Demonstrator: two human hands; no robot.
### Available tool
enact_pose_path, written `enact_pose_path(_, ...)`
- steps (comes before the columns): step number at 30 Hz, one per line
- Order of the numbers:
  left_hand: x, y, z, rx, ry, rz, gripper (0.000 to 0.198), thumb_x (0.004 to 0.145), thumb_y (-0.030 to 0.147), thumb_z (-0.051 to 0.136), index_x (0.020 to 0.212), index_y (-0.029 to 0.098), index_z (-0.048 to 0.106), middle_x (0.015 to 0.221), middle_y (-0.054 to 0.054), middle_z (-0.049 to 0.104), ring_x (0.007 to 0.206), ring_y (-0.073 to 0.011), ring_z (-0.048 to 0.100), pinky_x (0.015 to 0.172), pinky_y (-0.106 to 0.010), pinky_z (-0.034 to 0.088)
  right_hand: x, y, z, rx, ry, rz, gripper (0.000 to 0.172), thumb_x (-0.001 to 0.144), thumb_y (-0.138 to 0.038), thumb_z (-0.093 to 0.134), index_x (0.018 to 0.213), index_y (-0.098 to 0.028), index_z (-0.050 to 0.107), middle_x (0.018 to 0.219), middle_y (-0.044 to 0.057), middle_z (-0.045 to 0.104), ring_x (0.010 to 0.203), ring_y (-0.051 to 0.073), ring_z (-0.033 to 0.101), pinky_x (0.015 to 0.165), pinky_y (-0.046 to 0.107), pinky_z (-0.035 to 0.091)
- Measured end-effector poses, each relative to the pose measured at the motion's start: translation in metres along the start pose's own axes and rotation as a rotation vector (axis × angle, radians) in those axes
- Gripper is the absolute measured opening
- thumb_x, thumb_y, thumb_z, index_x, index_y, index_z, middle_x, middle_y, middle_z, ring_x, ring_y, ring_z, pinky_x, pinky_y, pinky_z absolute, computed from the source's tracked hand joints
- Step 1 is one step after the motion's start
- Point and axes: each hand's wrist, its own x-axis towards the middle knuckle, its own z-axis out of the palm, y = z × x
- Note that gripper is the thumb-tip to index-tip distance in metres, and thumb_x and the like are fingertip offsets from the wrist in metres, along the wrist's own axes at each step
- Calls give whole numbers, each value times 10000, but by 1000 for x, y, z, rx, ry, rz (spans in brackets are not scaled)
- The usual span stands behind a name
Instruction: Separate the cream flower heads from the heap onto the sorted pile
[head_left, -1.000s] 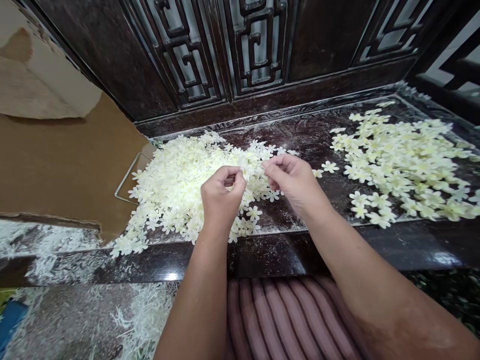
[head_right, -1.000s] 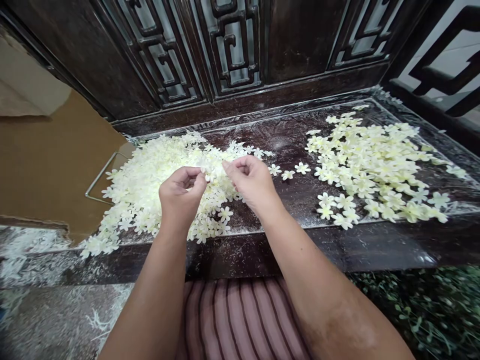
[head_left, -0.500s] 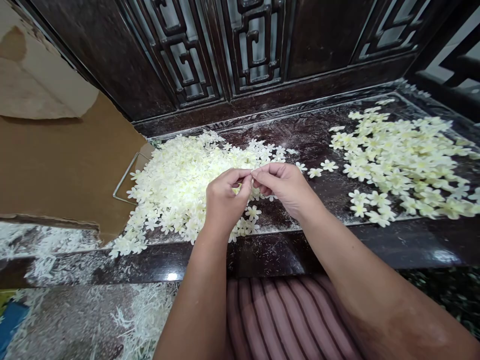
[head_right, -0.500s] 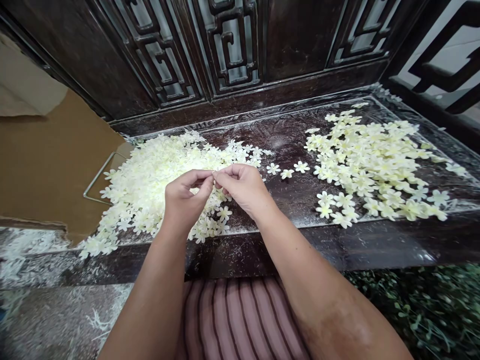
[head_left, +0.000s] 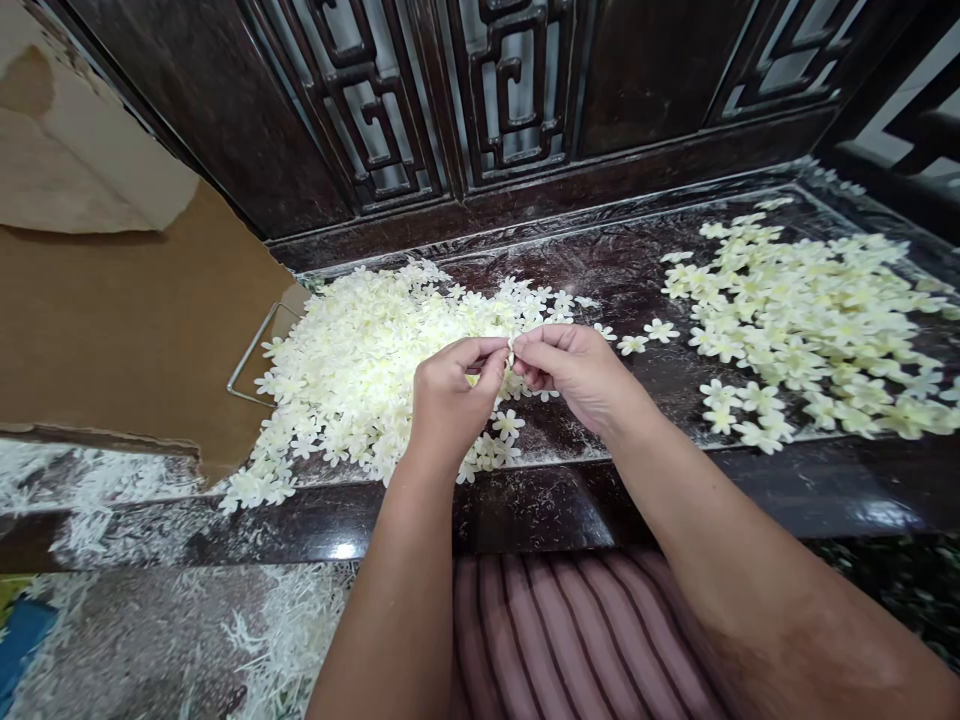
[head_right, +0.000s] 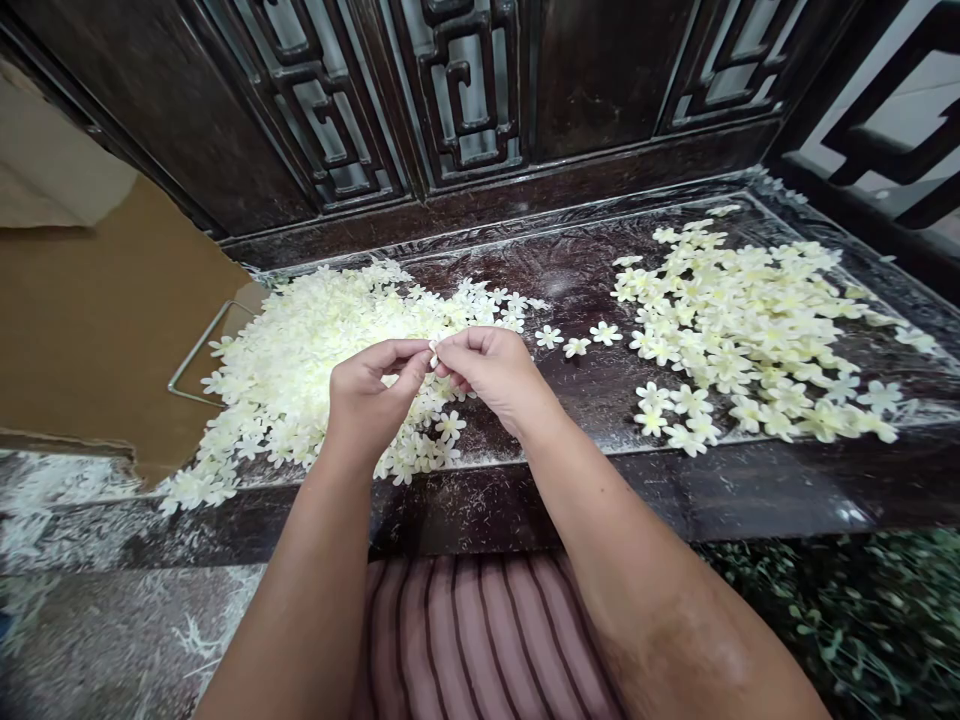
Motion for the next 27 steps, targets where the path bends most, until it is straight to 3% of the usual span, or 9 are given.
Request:
enact_pose_path(11, 1, 2, -1, -41, -23, -42, 137, 759, 152, 598, 817, 162, 722, 780, -37, 733, 675, -111, 657, 661, -231, 555, 1, -1, -2, 12, -24, 10, 161, 704, -124, 681, 551, -136, 630, 500, -20, 587, 437, 36, 472, 455, 179, 395)
enact_pose_path(16, 1, 3, -1, -114, -10, -125, 128, 751, 171, 609, 811, 150, 720, 763, -37, 732, 672, -112, 661, 648, -217, 556, 1, -1, -4, 48, -61, 17, 141, 609, -152, 778, 571, -127, 644, 500, -29, 595, 436, 34, 485, 444, 168, 386)
enact_pose_path(27, 3, 7, -4, -194, -10, -273, 102, 734, 173, 639, 794, 151, 719, 748, -34, 724, 665, -109, 644, 631, -212, 541, 0, -2, -1, 38, -53, 25, 146, 698, -115, 714, 568, -132, 651, 498, -23, 596, 431, 34, 482, 435, 169, 388)
